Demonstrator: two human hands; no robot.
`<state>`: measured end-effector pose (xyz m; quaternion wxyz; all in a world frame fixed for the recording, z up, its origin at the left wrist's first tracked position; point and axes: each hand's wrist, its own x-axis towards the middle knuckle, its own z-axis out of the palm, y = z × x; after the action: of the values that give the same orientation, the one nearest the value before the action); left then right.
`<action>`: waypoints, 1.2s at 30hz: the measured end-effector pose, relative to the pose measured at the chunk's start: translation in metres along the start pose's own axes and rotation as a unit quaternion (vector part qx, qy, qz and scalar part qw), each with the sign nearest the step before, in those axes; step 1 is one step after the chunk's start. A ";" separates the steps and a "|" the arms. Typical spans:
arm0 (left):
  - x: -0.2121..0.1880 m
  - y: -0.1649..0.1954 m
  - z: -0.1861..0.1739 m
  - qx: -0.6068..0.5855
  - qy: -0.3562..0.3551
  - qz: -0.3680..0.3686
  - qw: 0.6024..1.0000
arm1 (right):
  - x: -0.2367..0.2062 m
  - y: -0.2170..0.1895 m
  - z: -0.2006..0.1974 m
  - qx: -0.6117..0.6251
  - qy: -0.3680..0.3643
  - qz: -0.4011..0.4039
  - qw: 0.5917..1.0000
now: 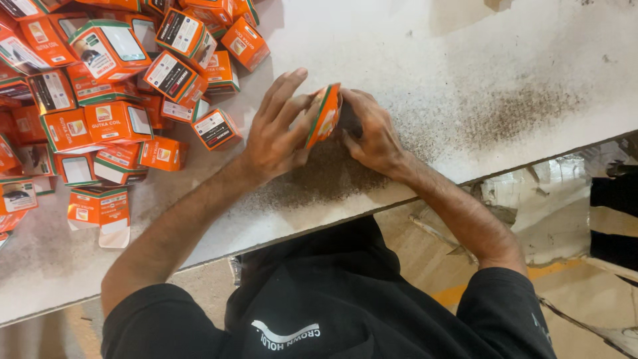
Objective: The person folds small orange cardboard boxes at a workbench. They pick up flat or partially folded boxes one at a time, press and tuck the flaps to form closed cartons, and place the finished boxes onto a large pile of completed boxes on the table.
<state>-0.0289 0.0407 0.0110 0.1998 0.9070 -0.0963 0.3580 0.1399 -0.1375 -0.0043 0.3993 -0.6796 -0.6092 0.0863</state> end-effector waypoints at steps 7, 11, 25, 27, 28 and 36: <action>0.004 0.009 -0.009 0.006 -0.039 -0.037 0.999 | 0.003 -0.004 -0.002 -0.005 -0.016 0.006 1.000; 0.015 0.017 0.002 0.019 0.006 -0.138 0.990 | 0.003 -0.003 -0.001 0.003 -0.018 0.013 1.000; -0.010 0.018 0.012 0.084 0.008 -0.039 0.996 | 0.002 -0.002 -0.003 0.015 -0.030 0.030 0.999; -0.015 0.015 0.012 0.113 0.026 -0.010 0.993 | 0.003 -0.003 -0.004 0.028 -0.034 0.039 0.998; -0.016 0.014 0.012 0.111 0.027 -0.002 0.993 | 0.003 -0.004 -0.005 0.032 -0.033 0.047 0.998; -0.010 0.013 0.012 0.088 -0.034 -0.079 0.992 | 0.003 0.000 -0.004 -0.003 -0.023 0.006 1.000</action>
<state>-0.0326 0.0235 -0.0001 0.1432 0.9375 0.0014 0.3171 0.1431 -0.1362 -0.0005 0.3829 -0.6821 -0.6144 0.1027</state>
